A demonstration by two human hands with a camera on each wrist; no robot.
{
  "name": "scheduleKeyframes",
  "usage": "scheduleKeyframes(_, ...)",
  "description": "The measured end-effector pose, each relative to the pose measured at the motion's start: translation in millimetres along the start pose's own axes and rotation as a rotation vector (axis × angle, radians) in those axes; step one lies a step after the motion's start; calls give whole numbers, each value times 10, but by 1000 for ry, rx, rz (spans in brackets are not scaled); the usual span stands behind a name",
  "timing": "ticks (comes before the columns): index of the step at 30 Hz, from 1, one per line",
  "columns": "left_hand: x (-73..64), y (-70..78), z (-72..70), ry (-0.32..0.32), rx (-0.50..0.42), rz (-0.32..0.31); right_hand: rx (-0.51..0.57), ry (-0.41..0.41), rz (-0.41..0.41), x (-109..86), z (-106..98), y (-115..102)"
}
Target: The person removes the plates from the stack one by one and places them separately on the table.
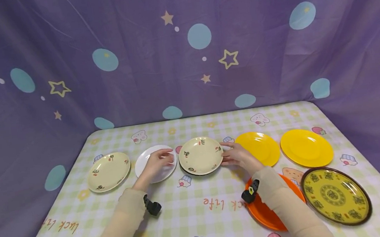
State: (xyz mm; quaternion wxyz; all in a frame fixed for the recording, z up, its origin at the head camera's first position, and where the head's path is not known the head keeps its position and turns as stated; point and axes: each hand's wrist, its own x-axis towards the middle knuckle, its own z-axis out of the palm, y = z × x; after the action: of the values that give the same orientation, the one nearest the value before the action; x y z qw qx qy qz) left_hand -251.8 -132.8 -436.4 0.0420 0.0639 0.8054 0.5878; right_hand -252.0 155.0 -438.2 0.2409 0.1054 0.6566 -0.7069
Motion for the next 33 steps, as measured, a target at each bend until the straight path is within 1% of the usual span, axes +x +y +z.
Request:
scheduleKeyframes(4, 46, 4, 68, -5, 20, -21, -9, 5, 2, -3, -2, -1)
scheduleKeyframes(6, 82, -10, 103, 0, 28, -51, -9, 0, -3, -6, -12, -1)
scheduleKeyframes(9, 91, -39, 107, -15, 40, -20, 2, -8, -6, -8, -24, -3)
scheduleKeyframes(10, 178, -183, 111, -33, 17, 22, 7, -13, -9, -7, -26, -3)
scheduleKeyframes(11, 206, -215, 122, -40, 13, 15, 14, -21, -11, -6, -28, -2)
scheduleKeyframes(12, 255, -281, 135, -47, 20, 14, 23, -21, -11, -5, -27, -2)
scheduleKeyframes(13, 271, -292, 147, -52, 23, 13, 31, -24, -10, -4, -25, -2)
scheduleKeyframes(14, 295, -294, 173, -51, 27, -7, 37, -26, -9, -3, -23, -1)
scheduleKeyframes(16, 341, -283, 227, -39, 45, -56, 41, -27, -7, -5, -18, -1)
scheduleKeyframes(17, 271, -134, 246, -22, 76, -108, 39, -27, -7, -6, -17, -1)
scheduleKeyframes(18, 255, -94, 260, -20, 93, -106, 39, -24, -6, -7, -16, -1)
scheduleKeyframes(19, 210, -15, 265, -14, 94, -104, 37, -26, -7, -8, -14, -1)
scheduleKeyframes(21, 176, 57, 275, -6, 104, -114, 33, -25, -7, -10, -11, -1)
scheduleKeyframes(25, 144, 104, 282, -19, 107, -114, 33, -23, -6, -5, -8, 6)
scheduleKeyframes(28, 146, 99, 295, -25, 120, -118, 28, -22, -3, 0, -6, 11)
scheduleKeyframes(33, 160, 93, 318, -15, 136, -128, 31, -20, 2, 1, -3, 3)
